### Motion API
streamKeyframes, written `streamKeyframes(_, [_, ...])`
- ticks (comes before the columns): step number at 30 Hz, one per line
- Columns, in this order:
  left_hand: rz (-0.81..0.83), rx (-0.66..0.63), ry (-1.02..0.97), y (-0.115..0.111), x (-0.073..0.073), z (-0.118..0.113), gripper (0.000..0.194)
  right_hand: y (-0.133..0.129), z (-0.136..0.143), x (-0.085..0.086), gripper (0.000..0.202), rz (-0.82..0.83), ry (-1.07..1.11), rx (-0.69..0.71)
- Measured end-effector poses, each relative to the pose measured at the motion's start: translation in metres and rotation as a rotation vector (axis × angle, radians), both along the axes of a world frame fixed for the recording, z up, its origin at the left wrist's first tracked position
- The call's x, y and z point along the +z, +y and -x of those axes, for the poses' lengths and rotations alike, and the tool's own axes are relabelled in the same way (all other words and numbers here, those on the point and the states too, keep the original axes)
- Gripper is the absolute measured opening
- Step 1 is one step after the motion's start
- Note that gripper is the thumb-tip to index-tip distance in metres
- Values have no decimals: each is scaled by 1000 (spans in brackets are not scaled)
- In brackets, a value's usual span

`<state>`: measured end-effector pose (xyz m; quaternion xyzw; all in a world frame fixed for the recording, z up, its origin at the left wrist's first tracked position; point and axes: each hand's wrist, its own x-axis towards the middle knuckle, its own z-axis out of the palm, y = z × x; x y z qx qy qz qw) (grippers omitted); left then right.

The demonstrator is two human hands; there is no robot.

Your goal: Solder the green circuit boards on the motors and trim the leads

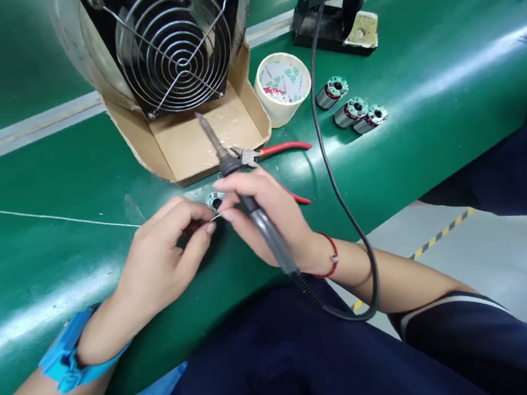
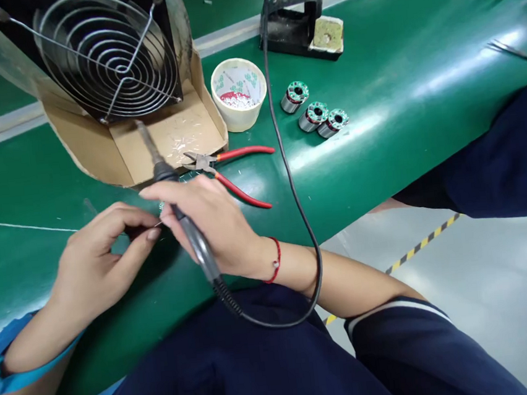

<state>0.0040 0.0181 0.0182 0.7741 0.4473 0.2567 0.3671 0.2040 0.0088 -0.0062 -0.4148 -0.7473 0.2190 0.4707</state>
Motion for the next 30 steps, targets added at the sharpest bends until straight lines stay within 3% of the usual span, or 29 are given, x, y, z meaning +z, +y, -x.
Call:
streamKeyframes(2, [-91,32,157,4,1,4,11,0,-11,4,31,46,28,-41])
streamKeyframes(7, [-64,87,292,7,-3,7,14,-11,-36,7,31,85,96,-52])
streamKeyframes(11, [-109,97,333,5,-3,6,17,-24,-45,0,20,169,225,-128])
streamKeyframes(16, [-161,102,350,6,-4,5,17,-26,-45,-4,12,285,356,-84])
streamKeyframes(23, [-164,77,302,5,-8,0,14,-18,-49,-3,13,323,325,-88])
streamKeyframes(26, [-85,79,212,5,-11,0,10,-17,-51,-2,13,319,303,-83])
streamKeyframes(30, [93,29,73,10,-18,-1,43,-15,-52,-1,13,295,253,-75])
